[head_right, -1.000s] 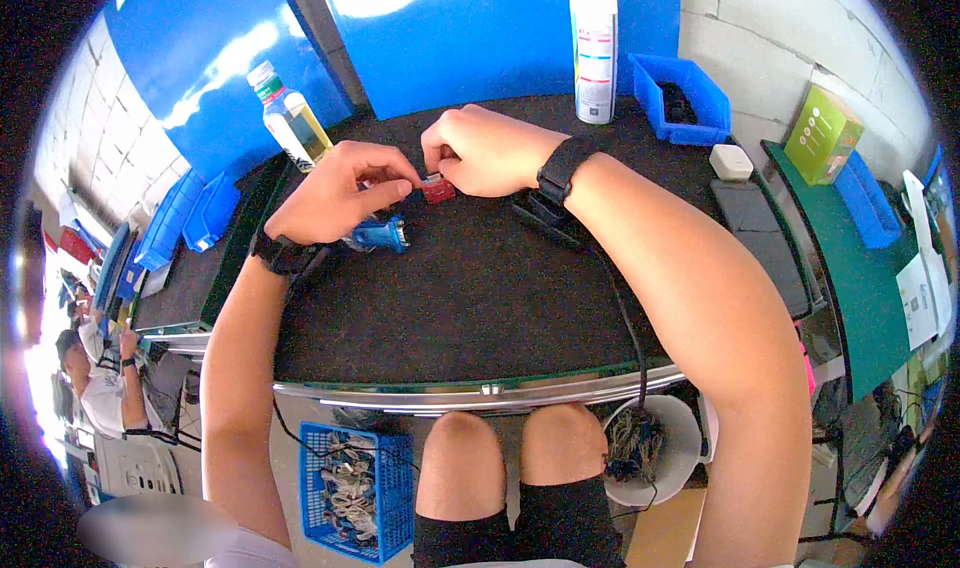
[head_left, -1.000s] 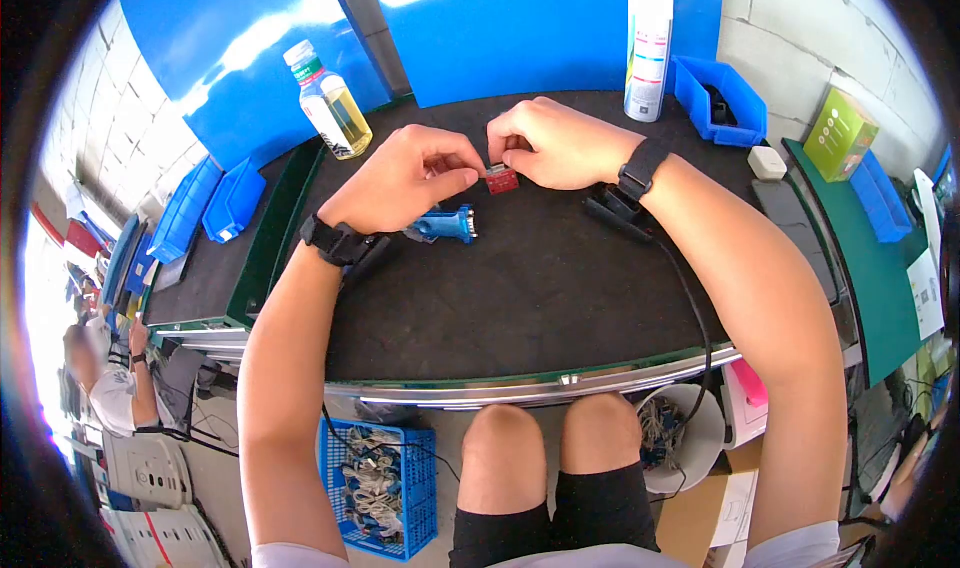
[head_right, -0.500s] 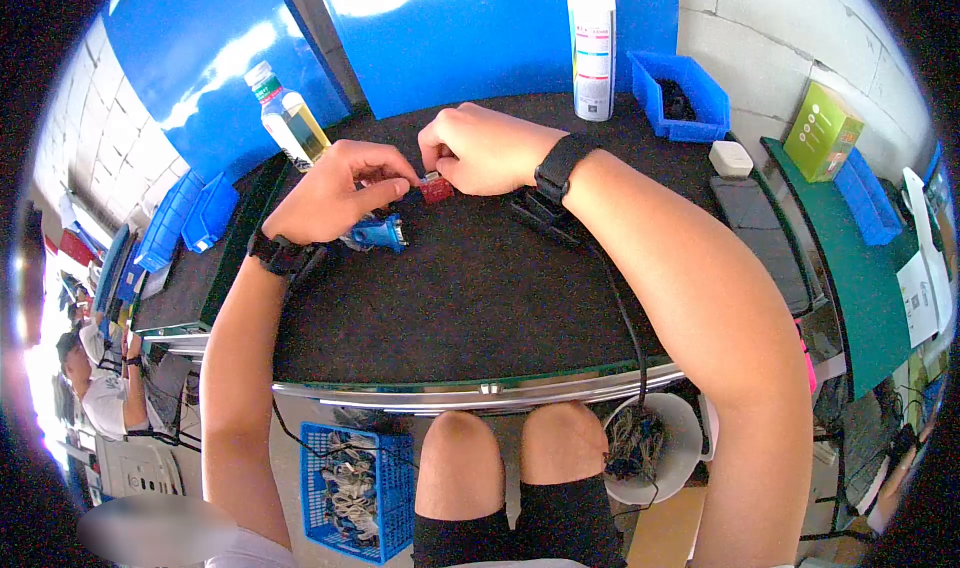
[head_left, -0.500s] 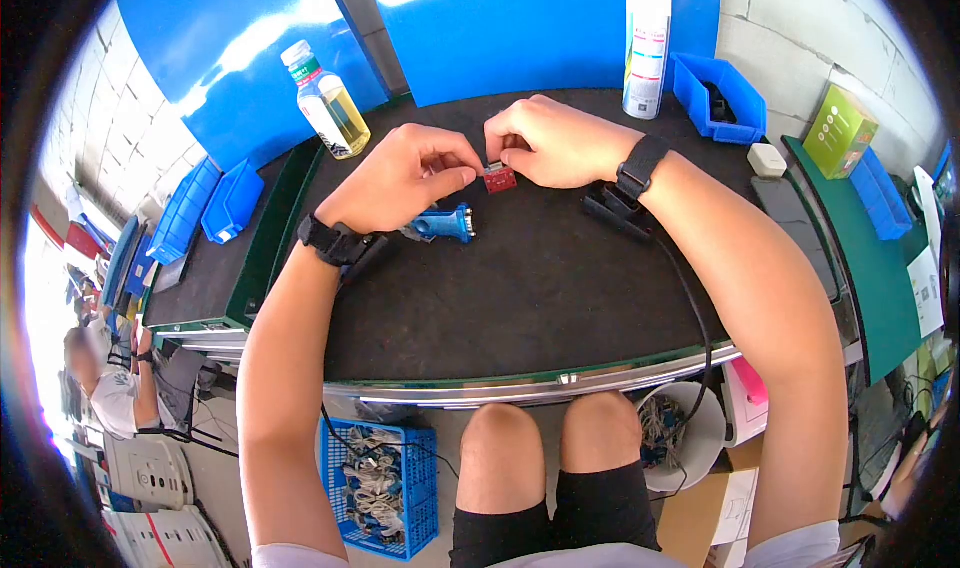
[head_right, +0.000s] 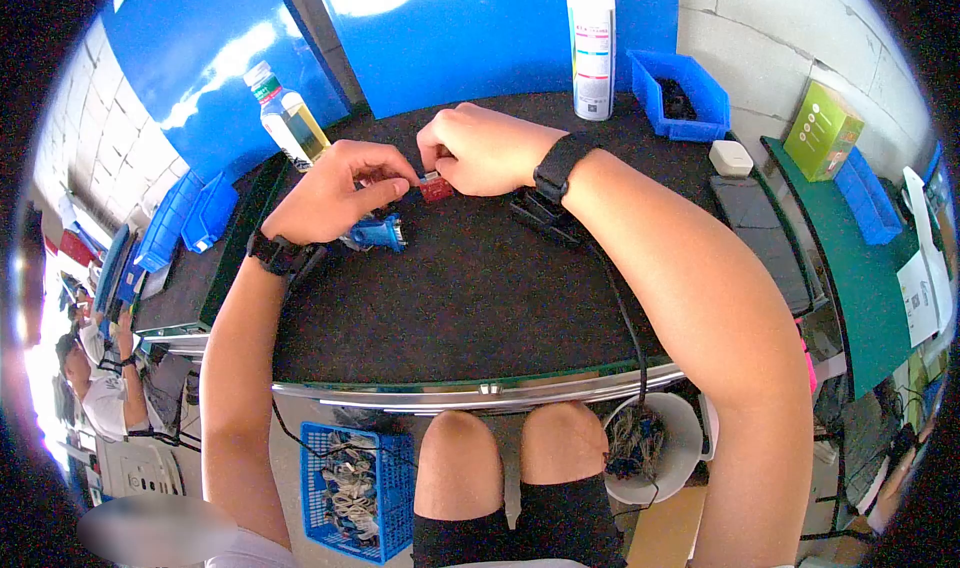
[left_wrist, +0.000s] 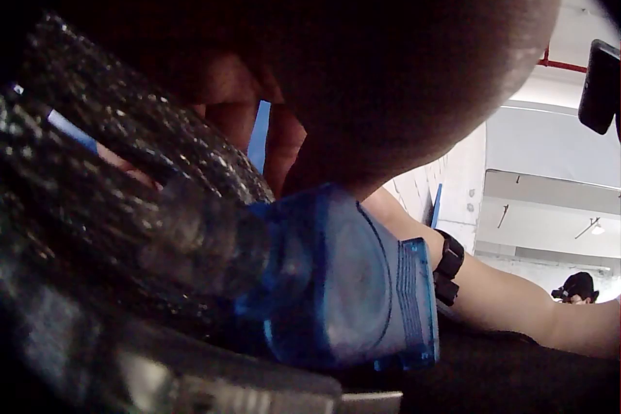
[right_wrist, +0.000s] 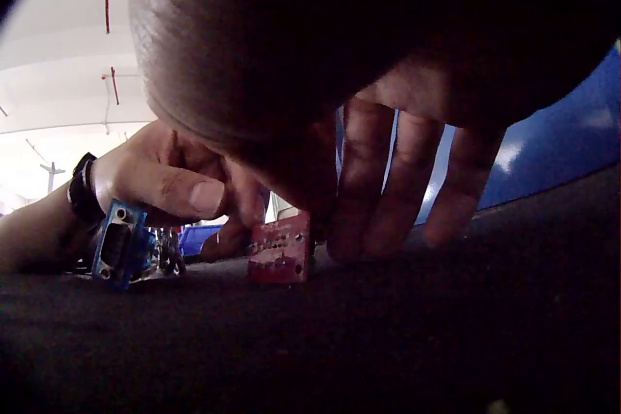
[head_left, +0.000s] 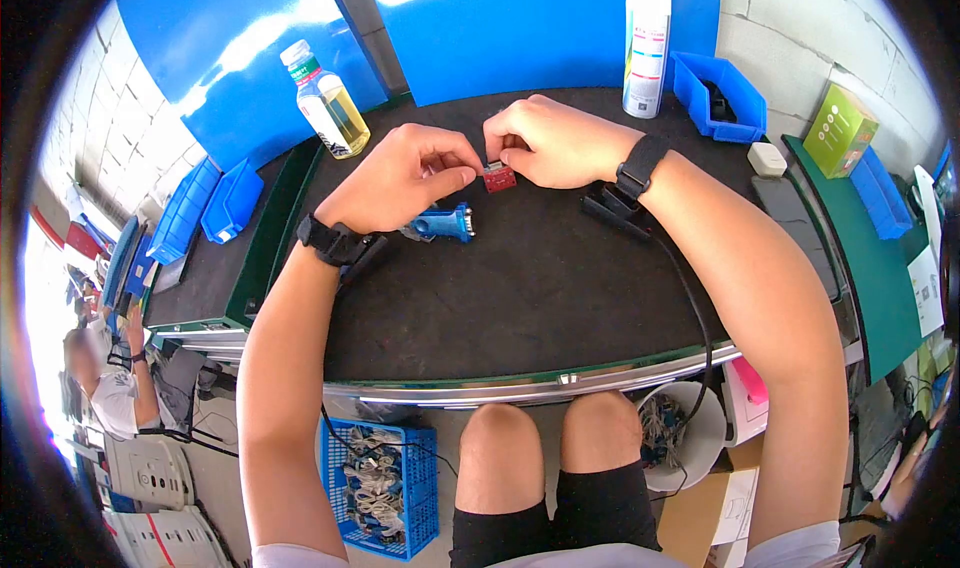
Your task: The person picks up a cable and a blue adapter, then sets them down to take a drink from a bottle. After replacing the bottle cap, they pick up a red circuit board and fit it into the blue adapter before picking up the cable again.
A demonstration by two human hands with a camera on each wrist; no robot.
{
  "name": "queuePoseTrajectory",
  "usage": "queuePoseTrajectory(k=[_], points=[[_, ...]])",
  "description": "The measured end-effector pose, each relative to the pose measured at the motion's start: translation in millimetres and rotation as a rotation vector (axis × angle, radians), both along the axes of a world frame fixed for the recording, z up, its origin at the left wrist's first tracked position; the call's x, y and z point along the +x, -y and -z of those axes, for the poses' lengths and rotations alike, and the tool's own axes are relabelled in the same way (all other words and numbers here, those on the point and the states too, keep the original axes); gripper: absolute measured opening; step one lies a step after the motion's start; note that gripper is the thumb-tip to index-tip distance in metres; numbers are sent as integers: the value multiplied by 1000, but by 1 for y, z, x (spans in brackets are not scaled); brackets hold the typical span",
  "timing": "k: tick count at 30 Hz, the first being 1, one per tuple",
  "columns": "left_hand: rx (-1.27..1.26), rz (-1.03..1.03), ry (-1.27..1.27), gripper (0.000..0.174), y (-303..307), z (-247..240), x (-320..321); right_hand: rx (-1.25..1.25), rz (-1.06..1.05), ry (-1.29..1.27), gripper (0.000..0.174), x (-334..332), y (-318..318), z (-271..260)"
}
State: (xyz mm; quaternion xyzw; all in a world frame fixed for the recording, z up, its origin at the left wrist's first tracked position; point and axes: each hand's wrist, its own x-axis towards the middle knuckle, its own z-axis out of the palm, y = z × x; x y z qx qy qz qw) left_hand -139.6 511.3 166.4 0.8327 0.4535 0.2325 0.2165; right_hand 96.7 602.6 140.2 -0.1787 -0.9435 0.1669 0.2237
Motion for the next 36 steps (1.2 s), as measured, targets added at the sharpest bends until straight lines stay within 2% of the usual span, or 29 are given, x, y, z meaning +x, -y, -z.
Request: queuePoseTrajectory(k=[8,10,14,17,19,20,22,27,30,31,33,34,36], points=[[-11,-20,-7,10,1,-2,2,-2,-5,7,9,1,1,-2],[7,-11,-22,10,1,-3,1,-19,10,6,17,0,3,-4],[10,-14,-5,10,-1,0,-1,-38,35,10,16,0,3,-3],[31,21,28,15,-3,0,-7,-25,29,6,16,-1,-1,0],[-169,58,50,23,-1,-4,-10,0,38,9,16,-1,-1,0],[-170,57,50,23,-1,-5,-11,0,37,9,16,-1,0,0],[-232,131,-74,29,0,-7,-12,-20,26,-10,13,0,1,0],[-207,105,-175,26,-1,-7,-12,8,25,-22,14,0,1,-2],[46,-24,15,24,-4,-2,-11,24,73,-55,14,-1,1,-3],[46,-24,14,24,-8,0,-14,44,94,-103,14,-2,0,-2],[307,-170,157,23,-12,1,-17,61,84,-195,15,-3,-2,-2],[321,-235,206,21,-10,0,-17,78,73,-285,16,-4,-2,-2],[372,-281,255,20,-9,-1,-16,71,81,-302,15,-4,0,-3]])
